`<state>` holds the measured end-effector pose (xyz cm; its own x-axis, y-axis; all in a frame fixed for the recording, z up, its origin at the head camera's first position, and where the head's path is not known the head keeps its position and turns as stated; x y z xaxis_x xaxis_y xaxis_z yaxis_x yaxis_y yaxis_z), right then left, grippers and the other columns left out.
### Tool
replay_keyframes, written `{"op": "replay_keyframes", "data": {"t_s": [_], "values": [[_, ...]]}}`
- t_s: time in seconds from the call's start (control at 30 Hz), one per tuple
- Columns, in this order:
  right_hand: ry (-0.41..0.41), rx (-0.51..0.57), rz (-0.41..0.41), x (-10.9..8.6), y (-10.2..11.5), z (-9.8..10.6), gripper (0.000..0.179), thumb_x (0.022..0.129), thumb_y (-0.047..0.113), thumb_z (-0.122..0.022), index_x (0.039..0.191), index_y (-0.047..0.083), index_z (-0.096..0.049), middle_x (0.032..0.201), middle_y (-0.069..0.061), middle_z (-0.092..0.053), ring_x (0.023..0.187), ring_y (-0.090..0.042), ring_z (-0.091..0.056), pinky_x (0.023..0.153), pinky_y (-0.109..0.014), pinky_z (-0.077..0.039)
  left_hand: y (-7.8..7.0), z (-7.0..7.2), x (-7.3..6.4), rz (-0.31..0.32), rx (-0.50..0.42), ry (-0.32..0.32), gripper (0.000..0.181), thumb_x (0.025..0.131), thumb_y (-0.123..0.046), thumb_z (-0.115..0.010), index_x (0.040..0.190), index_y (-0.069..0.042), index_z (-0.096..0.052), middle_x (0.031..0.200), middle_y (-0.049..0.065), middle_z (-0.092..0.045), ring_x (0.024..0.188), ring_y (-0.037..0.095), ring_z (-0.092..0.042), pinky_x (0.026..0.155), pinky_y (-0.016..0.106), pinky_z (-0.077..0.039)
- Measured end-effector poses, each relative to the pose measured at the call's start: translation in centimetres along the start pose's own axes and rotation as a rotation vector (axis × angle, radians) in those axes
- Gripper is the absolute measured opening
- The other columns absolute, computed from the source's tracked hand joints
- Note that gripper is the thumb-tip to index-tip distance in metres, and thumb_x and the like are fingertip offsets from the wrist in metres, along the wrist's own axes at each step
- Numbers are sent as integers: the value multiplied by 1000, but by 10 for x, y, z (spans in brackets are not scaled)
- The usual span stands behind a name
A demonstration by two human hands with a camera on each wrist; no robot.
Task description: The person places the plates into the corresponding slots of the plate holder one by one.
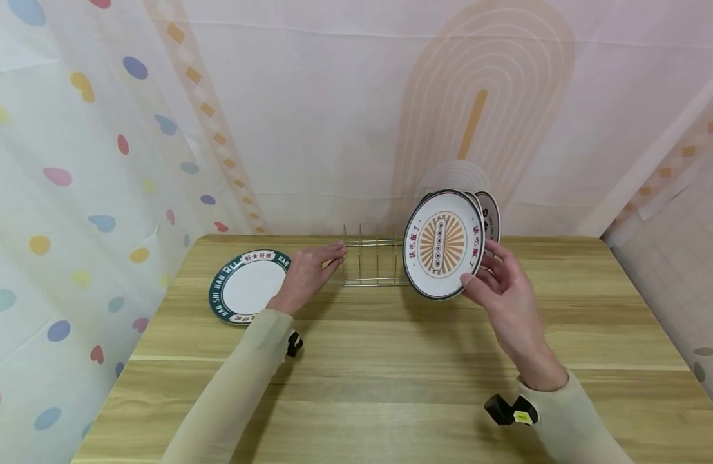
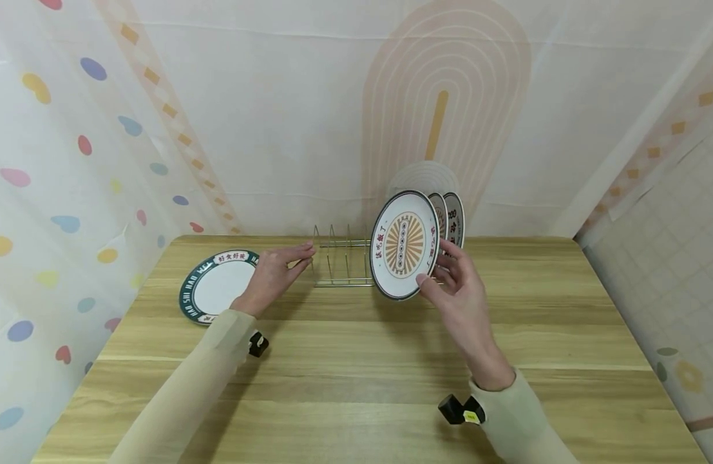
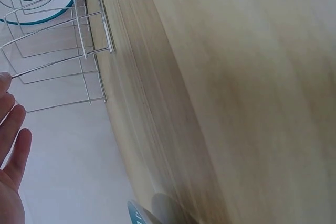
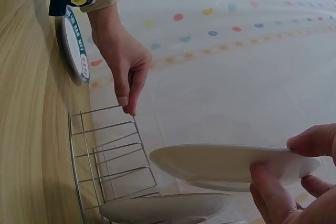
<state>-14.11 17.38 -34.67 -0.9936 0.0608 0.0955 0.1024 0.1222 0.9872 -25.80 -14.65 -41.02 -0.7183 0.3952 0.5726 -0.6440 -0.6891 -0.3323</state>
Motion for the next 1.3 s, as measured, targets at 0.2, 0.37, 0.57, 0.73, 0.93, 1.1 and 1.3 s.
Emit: {"op": "replay_keyframes", "data": {"t_s": [0.2,0.37,0.57,0.73,0.93,1.1,1.3], "values": [[-23,-15,31,6,-6,-6,65,96,-12,-62,153,6,-36,140,-14,-50,119,-19,-57,87,-23,-57,0,-1,0,13,-6,7,20,92,-4,-78,111,0,-79,122,14,-73,110,30,-72,91,44,-58],[-18,-40,39,9,-12,-13,67,95,-13,-63,154,4,-37,144,-16,-49,122,-20,-56,89,-24,-57,0,0,0,28,-8,17,21,92,-4,-78,113,0,-79,123,14,-72,110,30,-72,90,44,-58],[-16,-63,62,13,-17,-19,66,94,-14,-63,153,2,-39,143,-19,-51,123,-22,-56,92,-23,-55,-3,0,-1,36,-10,22,22,92,-3,-78,114,0,-78,125,14,-71,109,31,-72,87,44,-59],[-37,-126,111,17,-19,-23,64,93,-15,-64,151,0,-41,140,-21,-54,122,-24,-57,95,-20,-52,-4,0,-1,30,-19,14,20,92,-2,-77,112,1,-79,124,15,-72,108,32,-72,87,44,-59],[-43,-174,150,23,-24,-29,63,92,-13,-66,150,-2,-42,140,-21,-54,125,-30,-57,103,-29,-49,-4,0,0,23,-16,2,20,92,-2,-78,112,1,-79,123,14,-72,107,32,-73,86,44,-60],[-44,-214,207,26,-31,-37,59,93,-11,-66,147,-4,-44,139,-22,-55,124,-34,-57,109,-48,-44,-3,0,0,22,-7,1,19,93,-3,-77,111,0,-79,123,14,-72,106,31,-73,85,44,-60],[-68,-276,247,28,-39,-46,60,91,-11,-67,147,-2,-47,136,-23,-58,122,-35,-60,106,-51,-45,-2,2,-1,28,-13,-9,19,92,-2,-77,111,0,-79,122,14,-72,103,32,-74,79,43,-61]]}}
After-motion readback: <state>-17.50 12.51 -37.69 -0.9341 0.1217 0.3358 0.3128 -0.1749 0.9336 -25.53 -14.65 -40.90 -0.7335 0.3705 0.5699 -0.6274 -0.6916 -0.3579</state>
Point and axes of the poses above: each hand's wrist, its own x-axis towards the middle knuckle, its own z-axis out of the back of the hand, y = z × x, the point moved 4 cm from there along x, towards the middle knuckle
